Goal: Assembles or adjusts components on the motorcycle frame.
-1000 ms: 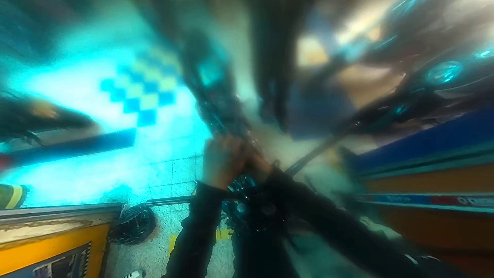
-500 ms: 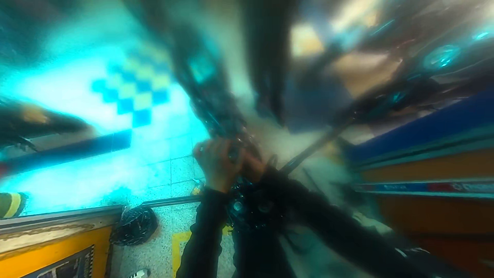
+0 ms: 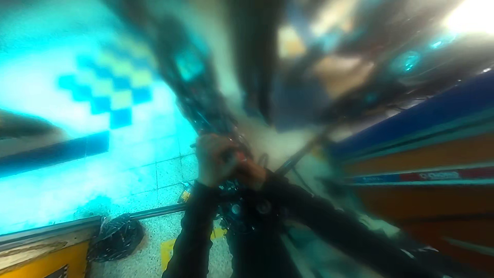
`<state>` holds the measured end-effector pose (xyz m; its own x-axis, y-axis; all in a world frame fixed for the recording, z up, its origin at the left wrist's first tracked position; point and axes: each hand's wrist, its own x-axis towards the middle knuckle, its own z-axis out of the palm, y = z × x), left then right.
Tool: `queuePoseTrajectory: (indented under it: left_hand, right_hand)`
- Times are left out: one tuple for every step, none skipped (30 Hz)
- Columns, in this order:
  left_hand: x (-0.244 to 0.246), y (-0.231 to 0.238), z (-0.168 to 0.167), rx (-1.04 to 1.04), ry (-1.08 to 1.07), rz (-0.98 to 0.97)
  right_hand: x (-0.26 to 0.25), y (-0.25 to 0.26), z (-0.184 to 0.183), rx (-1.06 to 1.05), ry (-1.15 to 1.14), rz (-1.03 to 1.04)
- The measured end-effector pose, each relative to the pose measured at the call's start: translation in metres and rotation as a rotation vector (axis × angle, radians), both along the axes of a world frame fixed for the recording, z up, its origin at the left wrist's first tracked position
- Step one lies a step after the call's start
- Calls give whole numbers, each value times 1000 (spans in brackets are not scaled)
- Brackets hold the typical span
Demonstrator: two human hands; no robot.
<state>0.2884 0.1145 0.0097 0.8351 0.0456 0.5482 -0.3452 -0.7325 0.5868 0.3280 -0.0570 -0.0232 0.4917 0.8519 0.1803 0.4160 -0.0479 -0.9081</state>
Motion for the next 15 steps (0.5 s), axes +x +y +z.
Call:
queuePoseTrajectory:
  left_hand:
    - [1,0,-1,13,-9,3]
    - [-2,0,-1,39,-10,9]
    - [-5,1,0,78,-1,14]
    - [-7,1,1,119,10,15]
    - [-10,1,4,169,30,11]
    - [-11,2,11,227,62,-4]
    - [-9,4,23,286,91,-28]
    - [-7,4,35,332,94,-34]
    - [-4,2,48,356,75,-9]
    - [-1,-3,62,362,46,34]
    - [1,-11,75,360,26,78]
    - [4,-20,85,364,15,108]
    - [10,-30,90,379,18,125]
    - [16,-39,90,402,35,131]
    - [22,-48,86,421,76,122]
  right_hand:
    - [0,-1,1,-18,4,-11]
    - [-2,-2,3,-50,12,-26]
    - [-3,-2,5,-91,29,-32]
    - [-2,-2,7,-129,49,-30]
    - [0,-2,7,-158,80,-18]
    - [4,-1,8,-158,104,-8]
    - [10,0,10,-115,118,-7]
    - [15,0,13,-44,123,-7]
    - [20,0,20,37,116,-10]
    - [27,-3,32,86,82,-14]
    - [35,-8,47,100,43,-10]
    - [45,-15,60,81,8,4]
    - [54,-24,69,46,-12,20]
    - [63,-35,72,-1,-5,39]
    - [69,-46,68,-32,19,55]
